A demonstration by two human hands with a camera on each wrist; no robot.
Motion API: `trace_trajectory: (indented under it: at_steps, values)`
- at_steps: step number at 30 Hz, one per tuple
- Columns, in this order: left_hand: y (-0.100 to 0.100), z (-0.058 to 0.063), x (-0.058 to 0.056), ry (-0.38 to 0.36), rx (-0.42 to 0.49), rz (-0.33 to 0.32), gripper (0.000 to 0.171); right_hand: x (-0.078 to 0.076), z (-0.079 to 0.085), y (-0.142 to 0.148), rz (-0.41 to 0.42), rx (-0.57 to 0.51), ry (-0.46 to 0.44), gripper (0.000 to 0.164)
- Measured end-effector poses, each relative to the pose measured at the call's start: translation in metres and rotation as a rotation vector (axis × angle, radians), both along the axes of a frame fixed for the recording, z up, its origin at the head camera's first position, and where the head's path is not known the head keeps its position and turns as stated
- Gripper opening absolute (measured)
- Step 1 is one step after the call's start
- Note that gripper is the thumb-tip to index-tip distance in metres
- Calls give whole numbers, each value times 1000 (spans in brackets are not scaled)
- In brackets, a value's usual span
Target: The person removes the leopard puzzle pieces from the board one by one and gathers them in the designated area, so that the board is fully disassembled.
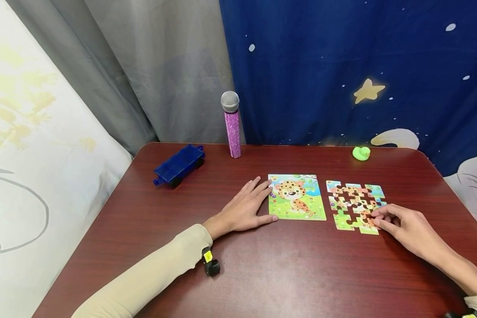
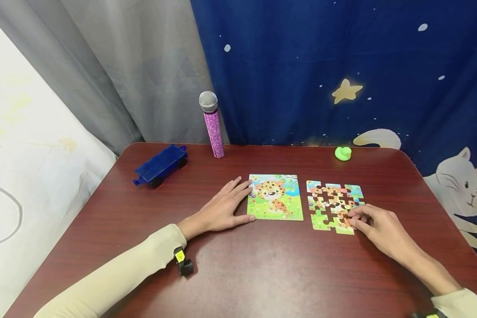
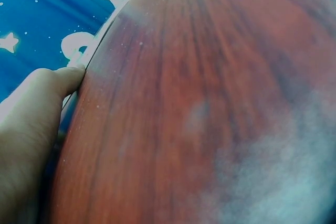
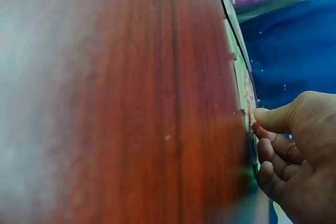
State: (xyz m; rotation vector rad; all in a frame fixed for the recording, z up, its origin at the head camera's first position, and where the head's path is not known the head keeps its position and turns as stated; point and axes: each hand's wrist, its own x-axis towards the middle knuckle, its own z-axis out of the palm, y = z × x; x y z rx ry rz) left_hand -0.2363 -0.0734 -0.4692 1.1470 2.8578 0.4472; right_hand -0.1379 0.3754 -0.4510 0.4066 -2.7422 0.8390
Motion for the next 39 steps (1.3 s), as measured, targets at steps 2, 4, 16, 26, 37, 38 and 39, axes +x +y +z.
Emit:
trace_trajectory:
  at_steps: [2,4,16,26,37,38,39]
  values:
    - [0,1,0,-1,0,0,94,-1,3,-1,1,-1,3,20]
    - [0,1,0,-3,-1,1,94,-3,6,-4,3,-2,4,20]
    - [-2,2,0,-9,7,3,94,-17,15,-33,82,-5,-7,18]
    - [-4,0,1,-11,11,10,93,-28,19,-66,180,-58,-121,15]
    - [-1,1,2,-10,13,2,93,-37,22,-90,234,-41,-135,17]
    - [-1,1,2,-12,12,3,93,-37,22,-92,238,-41,-133,17]
    - [0,1,2,-13,11,5,94,-38,22,-93,243,-41,-128,17]
